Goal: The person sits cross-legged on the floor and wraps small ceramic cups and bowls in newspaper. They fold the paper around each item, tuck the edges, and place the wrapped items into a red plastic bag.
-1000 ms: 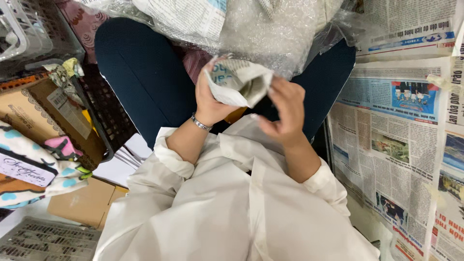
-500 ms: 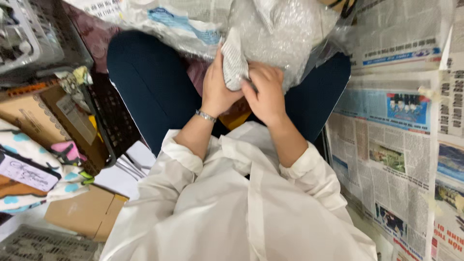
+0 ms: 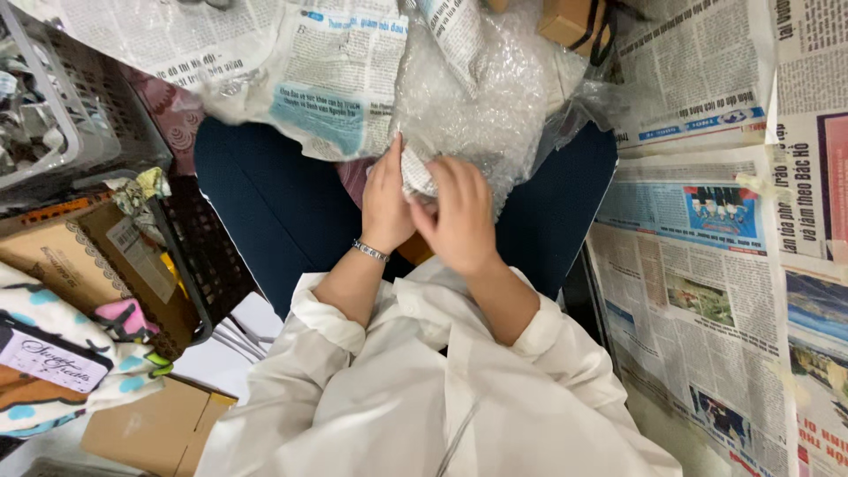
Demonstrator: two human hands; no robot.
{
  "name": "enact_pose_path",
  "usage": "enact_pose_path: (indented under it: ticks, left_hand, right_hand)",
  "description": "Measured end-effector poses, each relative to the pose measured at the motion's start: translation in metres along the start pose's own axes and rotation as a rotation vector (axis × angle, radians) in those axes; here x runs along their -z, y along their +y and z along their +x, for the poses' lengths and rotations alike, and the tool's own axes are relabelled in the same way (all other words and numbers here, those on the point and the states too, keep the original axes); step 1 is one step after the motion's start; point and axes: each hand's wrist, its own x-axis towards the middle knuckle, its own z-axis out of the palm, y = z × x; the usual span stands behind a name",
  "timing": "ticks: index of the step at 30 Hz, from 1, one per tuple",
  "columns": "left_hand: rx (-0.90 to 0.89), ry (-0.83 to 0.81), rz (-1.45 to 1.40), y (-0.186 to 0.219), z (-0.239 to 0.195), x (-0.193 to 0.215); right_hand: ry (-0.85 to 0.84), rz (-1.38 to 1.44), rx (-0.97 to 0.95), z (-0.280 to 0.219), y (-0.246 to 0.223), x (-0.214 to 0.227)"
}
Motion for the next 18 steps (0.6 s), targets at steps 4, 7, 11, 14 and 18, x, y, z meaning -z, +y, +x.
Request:
enact_pose_path:
  ticks: [4, 7, 11, 14, 18]
  left_hand:
    - [-0.080, 0.010, -0.021, 0.006, 0.002, 0.007]
    - [-0.129, -0.041, -0.062, 0.011, 0.007, 0.008]
    - [-0.158, -0.054, -0.100, 0.016, 0.004, 0.012]
    - [-0.144, -0.099, -0.137, 0.018, 0.002, 0.015]
    - [-0.148, -0.132, -0.170, 0.017, 0.005, 0.016]
  right_hand:
    - [-0.193, 0.204, -0.091, 0.017, 0.015, 0.004]
    - [-0.371, 0.242, -0.047, 0.022, 0.024, 0.007]
    - [-0.446, 0.174, 0.030, 0.017, 0.031, 0.004]
    - [-0.390, 0.189, 0.052, 0.010, 0.035, -0.004]
    - [-0.285, 0.181, 0.052, -0.005, 0.047, -0.021]
